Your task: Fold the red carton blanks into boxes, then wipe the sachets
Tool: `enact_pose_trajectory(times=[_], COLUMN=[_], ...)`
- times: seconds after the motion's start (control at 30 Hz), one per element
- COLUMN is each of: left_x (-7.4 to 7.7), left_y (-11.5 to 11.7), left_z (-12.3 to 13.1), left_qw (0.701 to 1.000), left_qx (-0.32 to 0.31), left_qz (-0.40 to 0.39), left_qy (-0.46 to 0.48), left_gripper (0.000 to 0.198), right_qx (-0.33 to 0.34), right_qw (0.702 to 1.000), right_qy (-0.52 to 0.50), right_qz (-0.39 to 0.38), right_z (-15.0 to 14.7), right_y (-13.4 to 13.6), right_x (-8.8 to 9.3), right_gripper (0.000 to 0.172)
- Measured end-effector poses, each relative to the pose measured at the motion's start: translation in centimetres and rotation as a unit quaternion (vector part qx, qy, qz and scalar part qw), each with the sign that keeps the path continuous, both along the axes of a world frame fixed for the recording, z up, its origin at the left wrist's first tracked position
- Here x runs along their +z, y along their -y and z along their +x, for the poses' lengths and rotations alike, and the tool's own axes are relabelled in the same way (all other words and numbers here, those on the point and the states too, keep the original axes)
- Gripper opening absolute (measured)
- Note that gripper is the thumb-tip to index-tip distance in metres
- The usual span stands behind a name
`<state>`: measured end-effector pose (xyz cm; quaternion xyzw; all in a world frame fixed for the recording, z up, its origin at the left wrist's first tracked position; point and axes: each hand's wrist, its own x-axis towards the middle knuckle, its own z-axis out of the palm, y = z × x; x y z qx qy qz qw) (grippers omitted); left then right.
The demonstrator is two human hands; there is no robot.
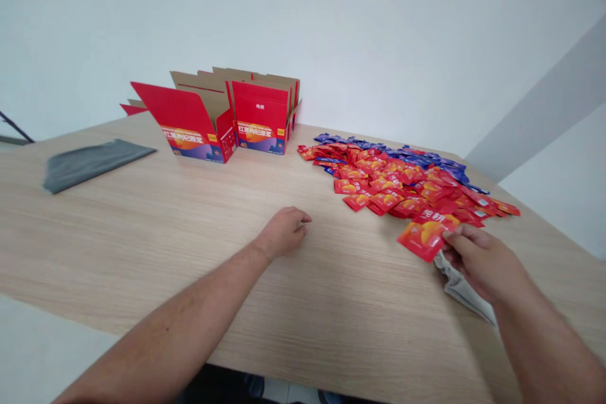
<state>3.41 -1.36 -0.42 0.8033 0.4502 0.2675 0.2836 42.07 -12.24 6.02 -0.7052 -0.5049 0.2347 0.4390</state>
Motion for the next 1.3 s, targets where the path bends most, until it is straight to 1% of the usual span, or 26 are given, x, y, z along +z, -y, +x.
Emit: enact_pose_trajectory(times=[0.03, 0.07, 0.1, 0.13, 0.17, 0.23, 0.27, 0.3, 0.33, 0.4, 0.5, 0.57, 0.63, 0.67, 0.73, 0.8, 0.83, 0.9, 0.93, 0.97, 1.0, 1.03, 1.1, 1.17, 1.23, 1.3], left_x=[-0.1, -0.1, -0.2, -0.2, -0.2, 0.0, 0.2, 0.4, 0.5, 0.8, 0.9, 0.9, 1.1, 1.3, 1.8, 2.4, 2.6, 3.0, 3.2, 3.3, 3.4, 3.5, 3.5, 3.3, 3.2, 3.1], left_y=[0.6, 1.2, 2.0, 2.7, 3.4, 4.6, 5.0, 5.2, 5.4, 5.4, 5.3, 5.2, 5.1, 5.1, 5.1, 5.0, 5.0, 5.0, 5.0, 5.1, 5.1, 5.1, 5.2, 5.2, 5.0, 4.9], left_z=[0.5, 1.0, 1.4, 1.7, 2.0, 2.2, 2.2, 2.1, 2.0, 1.9, 1.8, 1.8, 1.7, 1.7, 1.5, 1.5, 1.5, 1.5, 1.5, 1.6, 1.7, 1.7, 1.8, 1.8, 1.8, 1.8], left_qw=[1.000, 0.998, 0.991, 0.971, 0.933, 0.811, 0.757, 0.728, 0.715, 0.705, 0.705, 0.713, 0.720, 0.722, 0.726, 0.726, 0.725, 0.718, 0.713, 0.708, 0.703, 0.699, 0.694, 0.694, 0.695, 0.695], left_qx=[-0.004, -0.014, -0.035, -0.069, -0.111, -0.182, -0.197, -0.197, -0.186, -0.152, -0.109, -0.087, -0.070, -0.062, -0.041, -0.014, 0.000, 0.020, 0.025, 0.027, 0.027, 0.028, 0.036, 0.048, 0.055, 0.057], left_qz=[-0.016, -0.043, -0.092, -0.162, -0.247, -0.405, -0.453, -0.474, -0.481, -0.486, -0.499, -0.501, -0.504, -0.508, -0.512, -0.511, -0.509, -0.508, -0.510, -0.513, -0.517, -0.520, -0.525, -0.524, -0.520, -0.517], left_qy=[0.019, 0.048, 0.095, 0.161, 0.237, 0.380, 0.427, 0.454, 0.472, 0.493, 0.492, 0.483, 0.471, 0.465, 0.458, 0.460, 0.465, 0.475, 0.480, 0.484, 0.487, 0.490, 0.491, 0.491, 0.493, 0.496], left_gripper=[0.029, 0.033, 0.039, 0.045, 0.051, 0.058, 0.058, 0.055, 0.053, 0.055, 0.061, 0.060, 0.058, 0.056, 0.048, 0.038, 0.034, 0.030, 0.029, 0.029, 0.029, 0.029, 0.029, 0.028, 0.028, 0.027], right_qx=[0.026, 0.072, 0.118, 0.155, 0.180, 0.220, 0.229, 0.236, 0.240, 0.241, 0.239, 0.240, 0.230, 0.218, 0.175, 0.125, 0.084, 0.001, -0.036, -0.066, -0.082, -0.070, -0.042, -0.007, 0.026, 0.060], right_qw=[0.997, 0.988, 0.978, 0.966, 0.957, 0.946, 0.949, 0.953, 0.958, 0.963, 0.966, 0.966, 0.967, 0.968, 0.972, 0.971, 0.959, 0.917, 0.894, 0.877, 0.868, 0.866, 0.869, 0.876, 0.882, 0.889], right_qy=[-0.069, -0.115, -0.146, -0.171, -0.189, -0.186, -0.165, -0.135, -0.103, -0.051, 0.001, 0.044, 0.091, 0.113, 0.157, 0.204, 0.269, 0.399, 0.445, 0.471, 0.477, 0.474, 0.469, 0.466, 0.462, 0.451], right_qz=[-0.031, -0.068, -0.093, -0.114, -0.126, -0.146, -0.141, -0.132, -0.122, -0.107, -0.093, -0.079, -0.061, -0.051, -0.029, -0.009, 0.011, 0.005, -0.022, -0.061, -0.107, -0.142, -0.153, -0.125, -0.087, -0.058], right_z=[-2.1, -4.4, -6.7, -8.9, -11.0, -14.3, -15.5, -16.4, -17.1, -18.1, -18.8, -18.7, -17.6, -16.5, -13.1, -8.3, -5.5, 0.0, 2.4, 4.4, 6.0, 7.0, 7.7, 7.0, 5.6, 4.1], right_y=[0.7, 1.3, 1.7, 1.8, 1.8, 1.1, 0.6, 0.0, -0.5, -1.3, -1.7, -1.3, -0.6, -0.2, 0.7, 1.5, 1.8, 2.2, 2.4, 2.5, 2.7, 2.9, 3.6, 4.6, 5.8, 7.0], right_x=[0.2, 0.3, 0.3, 0.2, 0.0, -0.6, -1.0, -1.3, -1.7, -2.1, -2.1, -1.7, -1.1, -0.8, -0.3, -0.1, -0.3, -1.3, -2.1, -3.1, -4.1, -5.3, -7.5, -9.1, -9.9, -9.8], right_gripper=[0.036, 0.035, 0.035, 0.035, 0.036, 0.031, 0.028, 0.024, 0.020, 0.014, 0.013, 0.013, 0.009, 0.009, 0.021, 0.028, 0.033, 0.043, 0.048, 0.054, 0.060, 0.062, 0.062, 0.066, 0.072, 0.068])
